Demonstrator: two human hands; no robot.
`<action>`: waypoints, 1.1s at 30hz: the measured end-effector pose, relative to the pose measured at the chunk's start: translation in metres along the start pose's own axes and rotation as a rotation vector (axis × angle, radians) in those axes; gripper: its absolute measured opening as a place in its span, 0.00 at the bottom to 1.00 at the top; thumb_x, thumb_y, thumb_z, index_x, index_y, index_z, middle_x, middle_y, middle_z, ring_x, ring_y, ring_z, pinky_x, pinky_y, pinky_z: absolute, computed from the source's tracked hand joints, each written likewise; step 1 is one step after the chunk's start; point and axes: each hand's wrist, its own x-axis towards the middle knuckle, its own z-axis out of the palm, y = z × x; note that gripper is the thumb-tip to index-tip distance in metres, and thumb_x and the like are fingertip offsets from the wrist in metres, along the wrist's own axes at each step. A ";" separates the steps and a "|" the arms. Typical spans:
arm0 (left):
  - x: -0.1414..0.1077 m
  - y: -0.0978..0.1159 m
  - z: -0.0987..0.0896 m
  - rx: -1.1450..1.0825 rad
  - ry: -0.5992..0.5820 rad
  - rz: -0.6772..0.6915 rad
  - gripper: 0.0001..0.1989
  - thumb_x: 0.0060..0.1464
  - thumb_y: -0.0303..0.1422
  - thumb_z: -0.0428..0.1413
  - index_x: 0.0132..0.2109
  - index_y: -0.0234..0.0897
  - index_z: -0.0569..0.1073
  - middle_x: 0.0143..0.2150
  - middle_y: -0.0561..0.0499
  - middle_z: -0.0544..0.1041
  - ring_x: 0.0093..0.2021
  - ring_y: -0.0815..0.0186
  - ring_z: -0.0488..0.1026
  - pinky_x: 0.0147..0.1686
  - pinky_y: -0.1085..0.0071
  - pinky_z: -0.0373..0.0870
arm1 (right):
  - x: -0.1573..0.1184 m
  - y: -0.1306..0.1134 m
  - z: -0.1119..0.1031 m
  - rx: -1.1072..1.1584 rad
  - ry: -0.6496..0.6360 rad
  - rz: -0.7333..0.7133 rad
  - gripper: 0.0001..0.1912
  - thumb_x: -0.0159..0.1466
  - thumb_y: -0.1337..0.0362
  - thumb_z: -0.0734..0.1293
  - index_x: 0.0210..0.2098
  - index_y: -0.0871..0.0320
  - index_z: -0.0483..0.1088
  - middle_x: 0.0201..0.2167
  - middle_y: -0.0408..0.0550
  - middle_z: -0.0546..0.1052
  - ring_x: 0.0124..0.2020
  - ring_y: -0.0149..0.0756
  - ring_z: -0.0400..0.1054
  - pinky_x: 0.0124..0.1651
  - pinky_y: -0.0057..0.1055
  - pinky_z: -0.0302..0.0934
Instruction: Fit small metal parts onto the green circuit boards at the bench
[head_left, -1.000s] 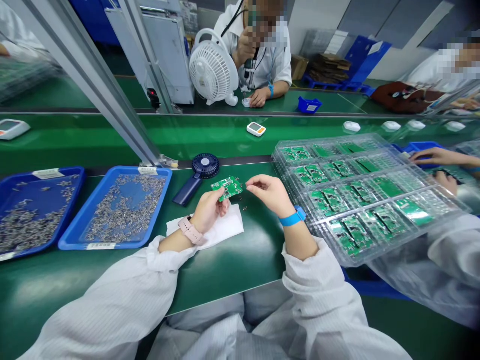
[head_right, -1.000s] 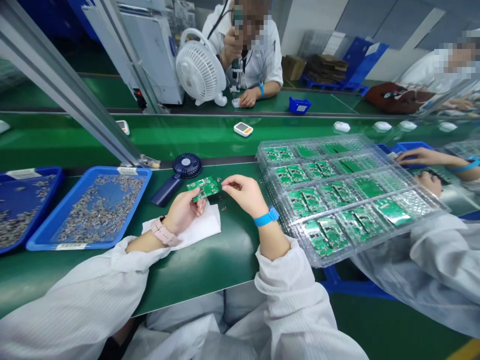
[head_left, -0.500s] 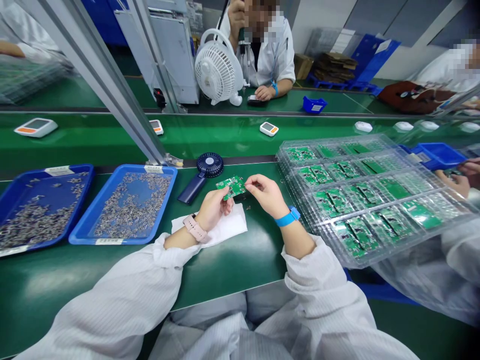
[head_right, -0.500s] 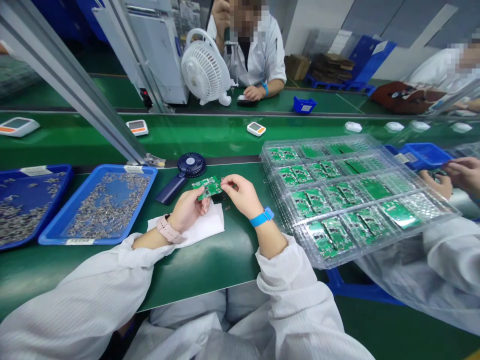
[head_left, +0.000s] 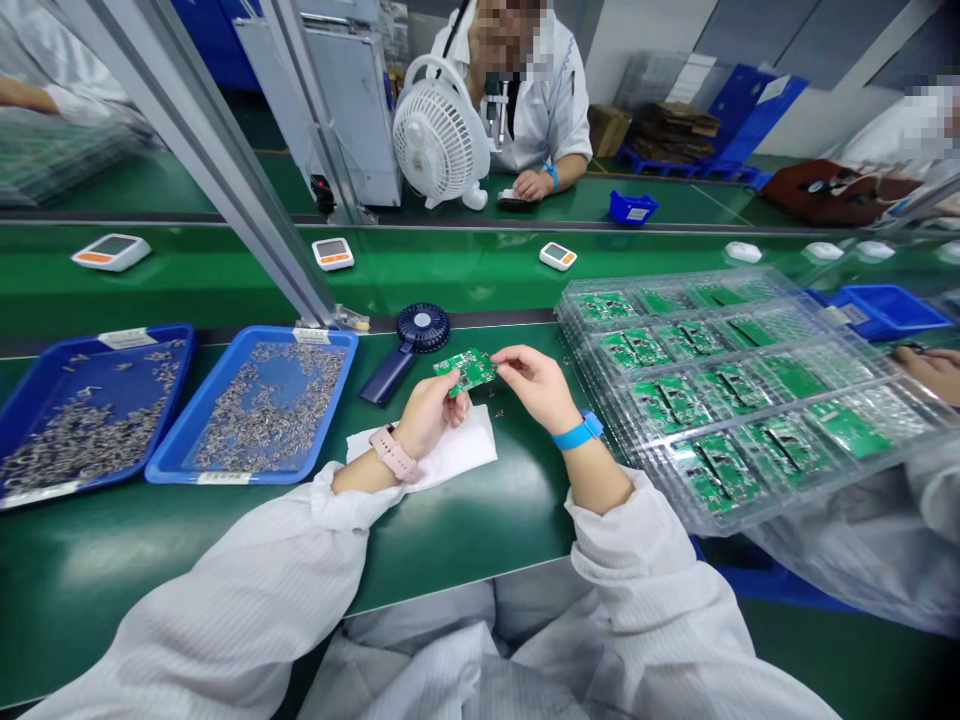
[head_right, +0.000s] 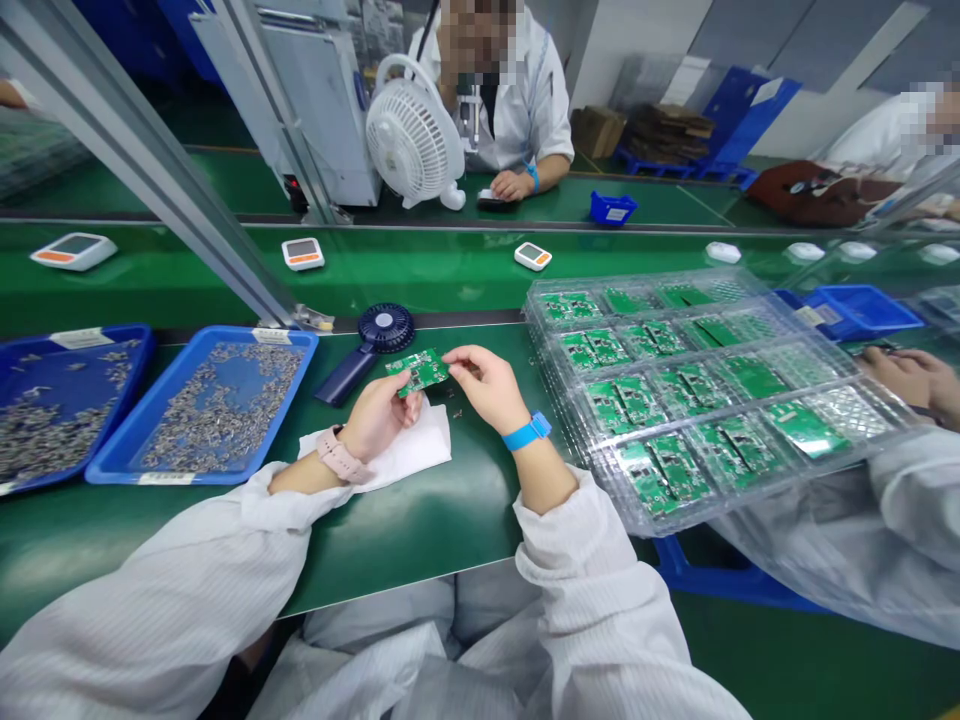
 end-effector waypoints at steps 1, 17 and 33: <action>0.000 0.000 0.000 0.001 -0.001 0.001 0.23 0.54 0.45 0.56 0.19 0.33 0.67 0.15 0.52 0.65 0.16 0.73 0.62 0.17 0.75 0.54 | 0.000 0.001 0.001 -0.014 0.006 0.001 0.09 0.61 0.62 0.66 0.39 0.58 0.74 0.37 0.47 0.77 0.37 0.34 0.71 0.43 0.32 0.66; 0.001 -0.001 0.000 0.004 0.001 0.012 0.24 0.54 0.46 0.57 0.19 0.33 0.67 0.16 0.51 0.65 0.15 0.73 0.62 0.16 0.76 0.54 | -0.002 -0.005 0.001 -0.274 0.030 -0.118 0.04 0.62 0.66 0.66 0.34 0.57 0.74 0.34 0.47 0.78 0.31 0.33 0.68 0.35 0.30 0.62; 0.001 -0.001 0.001 -0.006 0.063 -0.030 0.22 0.53 0.44 0.56 0.19 0.34 0.66 0.16 0.52 0.66 0.15 0.74 0.61 0.16 0.76 0.53 | -0.004 -0.002 0.004 -0.439 -0.081 -0.210 0.07 0.63 0.72 0.63 0.32 0.56 0.71 0.34 0.48 0.76 0.40 0.37 0.69 0.47 0.34 0.63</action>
